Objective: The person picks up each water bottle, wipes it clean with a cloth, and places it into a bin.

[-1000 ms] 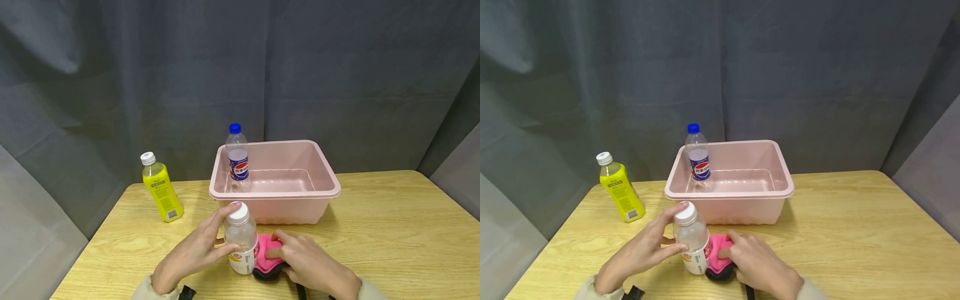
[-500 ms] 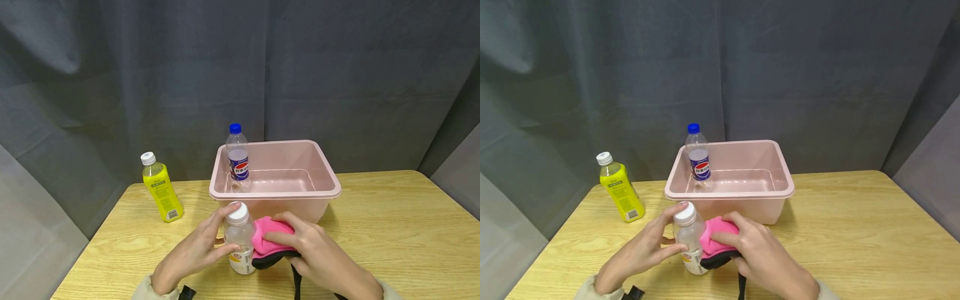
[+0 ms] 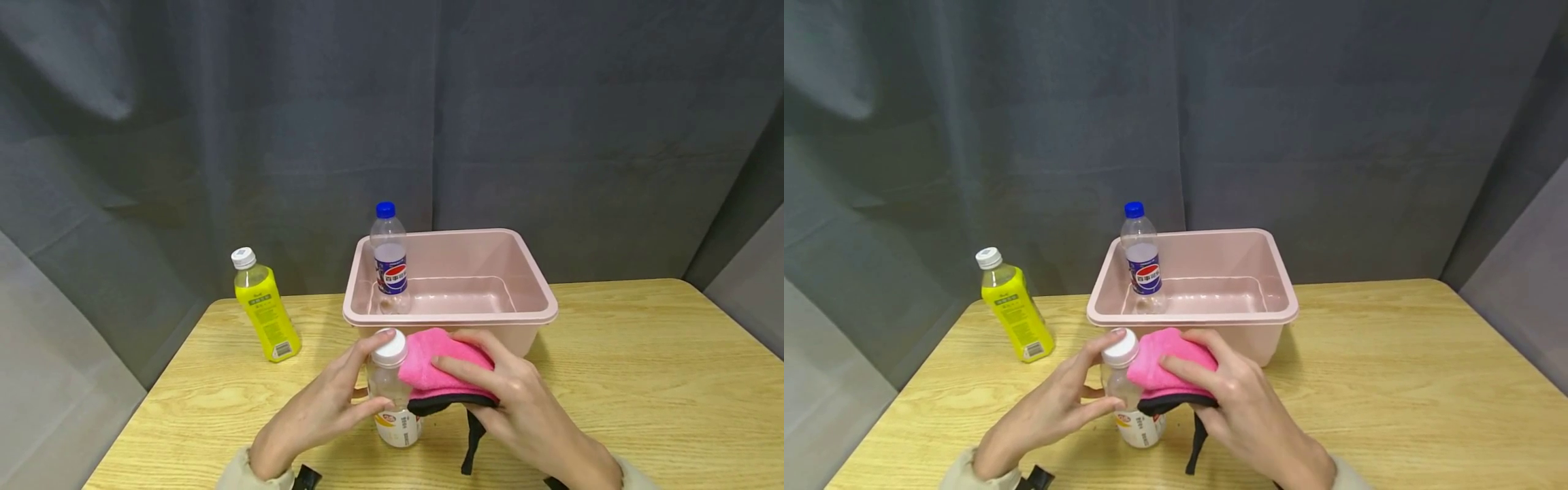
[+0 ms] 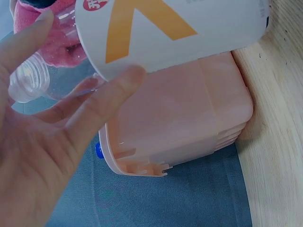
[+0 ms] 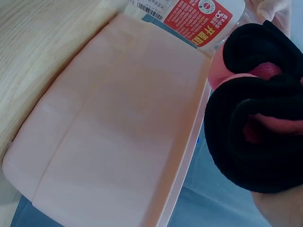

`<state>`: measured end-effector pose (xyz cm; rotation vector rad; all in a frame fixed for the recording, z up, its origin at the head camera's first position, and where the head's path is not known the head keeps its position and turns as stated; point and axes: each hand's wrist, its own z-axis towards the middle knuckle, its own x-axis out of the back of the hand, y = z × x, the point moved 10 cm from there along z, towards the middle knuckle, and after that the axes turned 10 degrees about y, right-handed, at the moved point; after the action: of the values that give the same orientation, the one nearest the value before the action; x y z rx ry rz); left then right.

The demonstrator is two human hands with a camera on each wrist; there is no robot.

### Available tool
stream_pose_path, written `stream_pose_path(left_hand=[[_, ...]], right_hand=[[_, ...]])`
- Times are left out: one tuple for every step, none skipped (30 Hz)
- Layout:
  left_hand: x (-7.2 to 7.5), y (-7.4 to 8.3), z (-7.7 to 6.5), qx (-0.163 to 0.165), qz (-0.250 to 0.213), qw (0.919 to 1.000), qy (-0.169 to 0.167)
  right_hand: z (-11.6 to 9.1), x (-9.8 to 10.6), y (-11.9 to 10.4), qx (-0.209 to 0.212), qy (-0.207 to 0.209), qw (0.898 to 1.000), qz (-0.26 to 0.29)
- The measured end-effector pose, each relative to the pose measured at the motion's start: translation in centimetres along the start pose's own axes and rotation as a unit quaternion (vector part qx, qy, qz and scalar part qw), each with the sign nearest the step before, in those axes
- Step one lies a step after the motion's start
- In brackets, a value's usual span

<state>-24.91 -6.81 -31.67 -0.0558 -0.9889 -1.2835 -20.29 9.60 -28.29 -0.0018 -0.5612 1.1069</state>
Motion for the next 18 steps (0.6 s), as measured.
stream_pose_path(left_hand=[[0.0, 0.0, 0.0, 0.002, -0.002, 1.0000, 0.000], [0.0, 0.0, 0.0, 0.003, -0.003, 1.0000, 0.000], [0.0, 0.0, 0.0, 0.003, -0.005, 1.0000, 0.000], [0.0, 0.0, 0.0, 0.003, -0.005, 1.0000, 0.000], [0.0, 0.0, 0.0, 0.003, -0.005, 1.0000, 0.000], [0.0, 0.0, 0.0, 0.003, -0.006, 1.0000, 0.001], [0.0, 0.0, 0.0, 0.003, -0.005, 1.0000, 0.000], [0.0, 0.0, 0.0, 0.003, -0.004, 1.0000, 0.000], [0.0, 0.0, 0.0, 0.003, -0.004, 1.0000, -0.001], [0.0, 0.0, 0.0, 0.003, -0.004, 1.0000, -0.002], [0.0, 0.0, 0.1, 0.003, -0.004, 1.0000, -0.003], [0.0, 0.0, 0.1, 0.003, -0.004, 1.0000, -0.003], [0.0, 0.0, 0.1, 0.003, -0.005, 1.0000, -0.004], [0.0, 0.0, 0.1, 0.004, -0.006, 1.0000, -0.004], [0.0, 0.0, 0.1, 0.005, -0.008, 0.9999, -0.004], [-0.1, 0.0, 0.1, 0.007, -0.012, 0.9999, -0.005], [-0.1, -0.1, 0.0, 0.008, -0.015, 0.9998, -0.005], [-0.1, -0.1, 0.0, 0.009, -0.018, 0.9998, -0.005]], right_hand=[[0.0, -0.1, 0.0, 0.000, -0.004, 1.000, -0.002], [0.0, -0.1, 0.0, 0.000, -0.007, 1.000, -0.004], [-0.1, -0.2, 0.0, 0.001, -0.011, 1.000, -0.006], [-0.1, -0.2, 0.0, 0.003, -0.015, 1.000, -0.009], [-0.1, -0.3, 0.0, 0.007, -0.018, 1.000, -0.012], [-0.1, -0.3, -0.1, 0.012, -0.021, 1.000, -0.016], [-0.1, -0.4, -0.1, 0.014, -0.025, 0.999, -0.023], [-0.2, -0.4, -0.2, 0.019, -0.028, 0.999, -0.029], [-0.2, -0.4, -0.2, 0.023, -0.030, 0.999, -0.036], [-0.2, -0.5, -0.2, 0.025, -0.033, 0.998, -0.042], [-0.2, -0.5, -0.2, 0.026, -0.036, 0.998, -0.048], [-0.3, -0.6, -0.1, 0.024, -0.041, 0.997, -0.054], [-0.4, -0.7, 0.0, 0.021, -0.047, 0.997, -0.061], [-0.5, -0.9, 0.1, 0.021, -0.053, 0.996, -0.066], [-0.7, -1.2, 0.4, 0.016, -0.065, 0.995, -0.073], [-1.0, -1.7, 0.7, 0.012, -0.081, 0.993, -0.079], [-1.4, -2.2, 1.0, 0.009, -0.099, 0.991, -0.086], [-1.9, -2.9, 1.3, 0.004, -0.124, 0.988, -0.095]])
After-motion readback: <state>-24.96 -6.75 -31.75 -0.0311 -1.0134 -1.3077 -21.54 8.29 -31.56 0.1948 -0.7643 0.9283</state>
